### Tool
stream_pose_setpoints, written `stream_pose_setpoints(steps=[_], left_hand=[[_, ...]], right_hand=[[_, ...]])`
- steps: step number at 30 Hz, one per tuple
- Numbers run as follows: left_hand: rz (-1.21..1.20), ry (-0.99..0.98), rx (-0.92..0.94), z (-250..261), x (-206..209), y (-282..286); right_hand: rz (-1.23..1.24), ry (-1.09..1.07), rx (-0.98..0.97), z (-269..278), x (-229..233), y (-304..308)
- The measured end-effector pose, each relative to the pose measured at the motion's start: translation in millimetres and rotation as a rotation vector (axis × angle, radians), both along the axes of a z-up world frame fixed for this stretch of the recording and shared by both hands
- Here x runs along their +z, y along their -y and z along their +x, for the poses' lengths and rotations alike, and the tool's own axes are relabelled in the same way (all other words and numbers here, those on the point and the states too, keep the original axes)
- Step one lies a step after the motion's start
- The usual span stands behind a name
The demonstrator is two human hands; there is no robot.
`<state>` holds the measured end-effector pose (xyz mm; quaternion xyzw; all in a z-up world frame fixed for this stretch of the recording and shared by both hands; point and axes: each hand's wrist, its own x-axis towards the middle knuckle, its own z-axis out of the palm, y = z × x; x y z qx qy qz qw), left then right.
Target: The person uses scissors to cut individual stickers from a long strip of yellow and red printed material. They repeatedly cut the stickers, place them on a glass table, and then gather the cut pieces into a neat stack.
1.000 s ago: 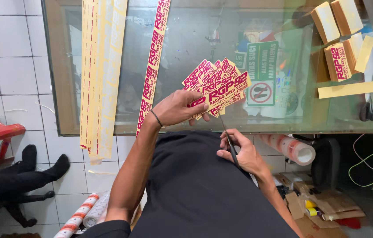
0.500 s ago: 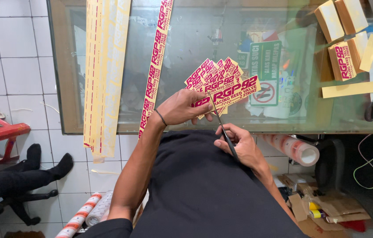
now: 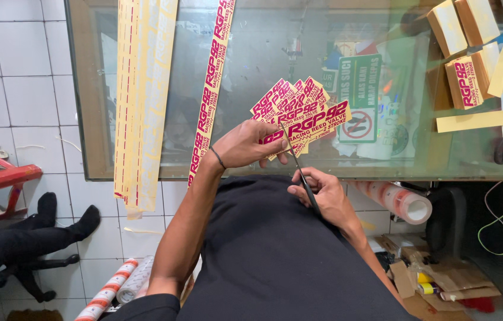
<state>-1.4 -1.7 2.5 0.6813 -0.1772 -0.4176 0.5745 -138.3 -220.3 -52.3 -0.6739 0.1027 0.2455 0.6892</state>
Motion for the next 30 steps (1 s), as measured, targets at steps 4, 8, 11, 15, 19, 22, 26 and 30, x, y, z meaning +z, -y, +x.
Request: stream_pose_setpoints(steps=[4,8,11,15,19,22,26,30], left_hand=[[-0.026,-0.016,0.006,0.4,-4.6,-0.4],[0.004,-0.025,-0.059,-2.7,-29.3,1.5],[0.014,-0.036,-0.130,-8.0,-24.4,1.9],[-0.011,-0.073,-0.176,-11.3,-19.4,7.4],[0.055,-0.047,-0.164,-5.0,-23.7,-5.5],[0.097,-0.075,-0.099,-2.3,-18.7,-10.8],[0.079,0.008,-0.006,1.3,-23.0,-8.1],[0.032,0.051,-0.001,4.4,-19.3,-4.9]], right_hand=[[-0.015,-0.033,-0.031,3.5,3.8,-5.4],[-0.049,0.145,-0.130,13.3,-3.8,-9.9],[-0.035,0.263,-0.250,26.7,7.4,-21.6],[0.007,0.343,-0.406,41.3,-3.4,-18.4],[-0.093,0.411,-0.651,47.1,-10.6,1.6],[-0.099,0.388,-0.746,36.8,-8.9,14.8],[-0.114,0.209,-0.363,10.7,-3.2,17.8],[-0.024,0.041,0.000,-13.0,-32.7,25.2]])
